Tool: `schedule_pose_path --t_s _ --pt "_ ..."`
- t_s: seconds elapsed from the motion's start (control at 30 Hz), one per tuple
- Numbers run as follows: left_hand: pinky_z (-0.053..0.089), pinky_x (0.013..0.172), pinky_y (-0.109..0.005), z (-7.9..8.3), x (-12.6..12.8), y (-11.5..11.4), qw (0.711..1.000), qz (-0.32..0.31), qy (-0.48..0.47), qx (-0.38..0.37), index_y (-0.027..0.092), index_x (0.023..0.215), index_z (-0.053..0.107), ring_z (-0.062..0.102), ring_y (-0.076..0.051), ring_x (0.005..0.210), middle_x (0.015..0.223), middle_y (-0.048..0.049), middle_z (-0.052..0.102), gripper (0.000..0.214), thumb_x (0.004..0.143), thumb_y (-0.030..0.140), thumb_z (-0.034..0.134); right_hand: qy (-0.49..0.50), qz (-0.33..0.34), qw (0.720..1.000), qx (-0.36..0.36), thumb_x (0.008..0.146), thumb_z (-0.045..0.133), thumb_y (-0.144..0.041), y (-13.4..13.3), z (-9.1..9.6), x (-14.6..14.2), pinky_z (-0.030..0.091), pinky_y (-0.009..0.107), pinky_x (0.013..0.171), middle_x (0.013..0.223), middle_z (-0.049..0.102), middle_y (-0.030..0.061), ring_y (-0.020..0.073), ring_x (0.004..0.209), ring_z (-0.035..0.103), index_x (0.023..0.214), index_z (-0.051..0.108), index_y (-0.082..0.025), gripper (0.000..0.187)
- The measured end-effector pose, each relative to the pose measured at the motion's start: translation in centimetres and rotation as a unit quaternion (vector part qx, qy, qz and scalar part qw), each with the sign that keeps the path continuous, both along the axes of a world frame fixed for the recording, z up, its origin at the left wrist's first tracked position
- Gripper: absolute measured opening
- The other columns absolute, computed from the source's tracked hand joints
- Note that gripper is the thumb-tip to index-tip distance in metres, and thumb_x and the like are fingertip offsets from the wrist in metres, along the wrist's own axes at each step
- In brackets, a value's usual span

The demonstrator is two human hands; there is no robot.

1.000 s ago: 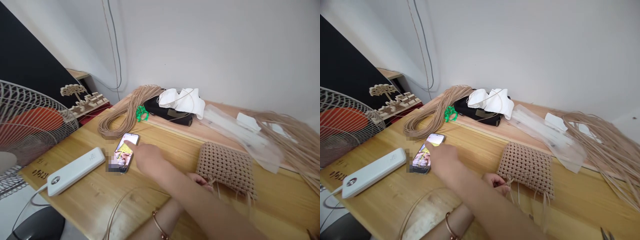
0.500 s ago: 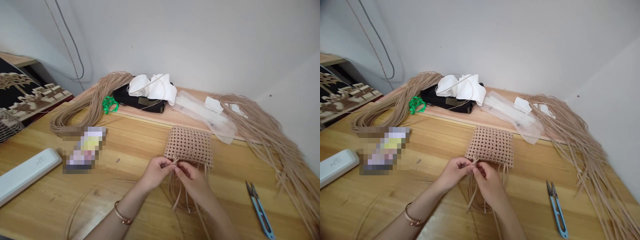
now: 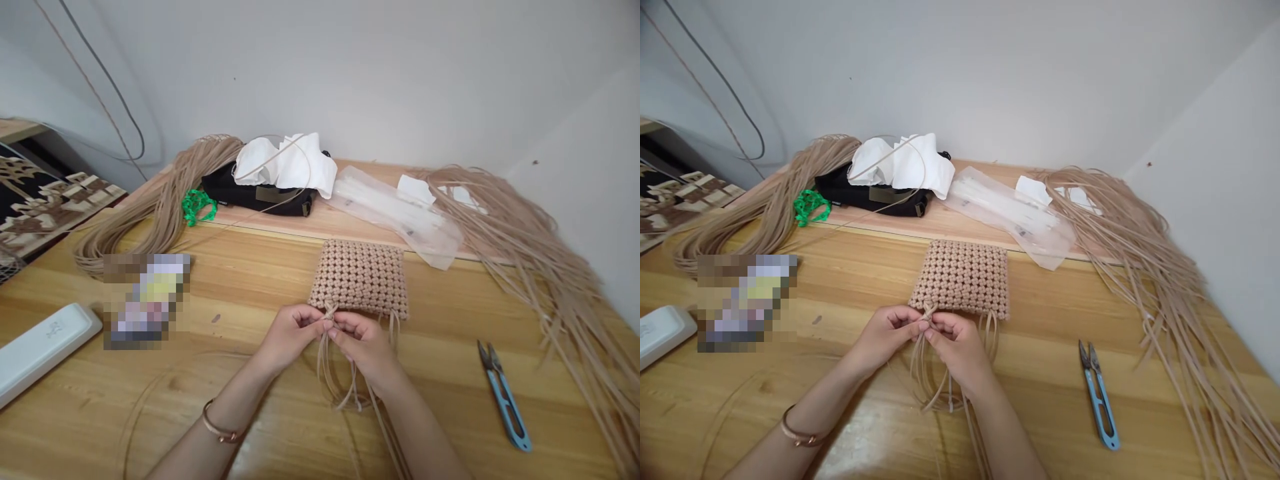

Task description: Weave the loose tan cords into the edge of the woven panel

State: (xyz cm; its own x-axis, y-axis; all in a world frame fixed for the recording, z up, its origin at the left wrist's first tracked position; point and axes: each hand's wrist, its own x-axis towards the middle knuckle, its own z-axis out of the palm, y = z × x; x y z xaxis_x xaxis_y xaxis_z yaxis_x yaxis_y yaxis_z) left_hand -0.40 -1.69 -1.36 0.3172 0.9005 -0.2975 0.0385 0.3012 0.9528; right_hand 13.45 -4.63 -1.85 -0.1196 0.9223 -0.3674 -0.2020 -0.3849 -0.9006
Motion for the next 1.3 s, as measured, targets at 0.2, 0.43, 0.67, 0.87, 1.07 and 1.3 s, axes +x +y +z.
schedule_pose_path --t_s 0.2,0.43,0.67,0.87,1.07,1.3 --pt "0.034 0.051 -0.018 0.5 -0.6 0.0 0.998 -0.049 0.022 0.035 0.011 0.07 0.062 0.043 -0.006 0.051 0.055 0.0033 0.052 0.019 0.071 0.03 0.058 0.039 -0.042 0.998 -0.035 0.058 0.069 -0.021 0.0 0.3 0.0 0.028 0.018 0.041 0.062 0.062 -0.0029 0.0038 0.044 0.04 0.08 0.07 -0.021 0.022" --pt "0.042 0.062 -0.022 1.0 -1.3 -0.6 0.978 -0.064 0.127 0.152 0.014 0.09 0.057 0.053 -0.011 0.066 0.072 -0.0013 0.06 0.018 0.077 0.024 0.049 0.025 -0.064 0.997 -0.046 0.056 0.071 -0.024 0.2 0.0 0.0 0.024 0.018 0.039 0.061 0.063 -0.0011 0.0042 0.042 0.039 0.082 0.069 -0.018 0.027" --pt "0.045 0.067 -0.023 1.4 -1.5 -1.0 0.868 -0.074 0.282 0.402 0.018 0.086 0.058 0.055 -0.012 0.075 0.081 -0.0037 0.06 0.015 0.082 0.019 0.044 0.038 -0.072 0.995 -0.061 0.052 0.074 -0.024 0.3 -0.5 0.3 0.02 0.017 0.037 0.061 0.063 -0.0013 0.0021 0.038 0.032 0.081 0.069 -0.017 0.03" --pt "0.047 0.06 -0.02 0.6 -1.8 -1.1 0.788 -0.058 0.347 0.505 0.017 0.09 0.061 0.058 -0.011 0.07 0.085 -0.006 0.061 0.019 0.081 0.016 0.044 0.05 -0.069 0.994 -0.071 0.051 0.075 -0.026 0.3 -0.3 0.3 0.02 0.017 0.036 0.061 0.063 -0.0007 0.0015 0.037 0.031 0.081 0.069 -0.016 0.032" --pt "0.045 0.052 -0.021 1.3 -1.4 -1.3 0.726 -0.111 0.446 0.512 0.016 0.091 0.06 0.058 -0.012 0.063 0.088 -0.0066 0.062 0.023 0.081 0.013 0.039 0.053 -0.074 0.993 -0.076 0.05 0.075 -0.026 0.3 -0.2 0.3 0.021 0.017 0.037 0.059 0.061 -0.0015 0.0014 0.037 0.031 0.081 0.069 -0.015 0.033" --pt "0.046 0.065 -0.023 1.3 -0.7 -1.1 0.786 -0.091 0.392 0.469 0.017 0.085 0.062 0.057 -0.012 0.073 0.083 -0.0053 0.061 0.02 0.081 0.017 0.043 0.051 -0.071 0.994 -0.073 0.051 0.075 -0.027 0.3 -0.1 0.3 0.021 0.018 0.037 0.054 0.058 -0.0029 0.0022 0.038 0.03 0.082 0.069 -0.016 0.033"
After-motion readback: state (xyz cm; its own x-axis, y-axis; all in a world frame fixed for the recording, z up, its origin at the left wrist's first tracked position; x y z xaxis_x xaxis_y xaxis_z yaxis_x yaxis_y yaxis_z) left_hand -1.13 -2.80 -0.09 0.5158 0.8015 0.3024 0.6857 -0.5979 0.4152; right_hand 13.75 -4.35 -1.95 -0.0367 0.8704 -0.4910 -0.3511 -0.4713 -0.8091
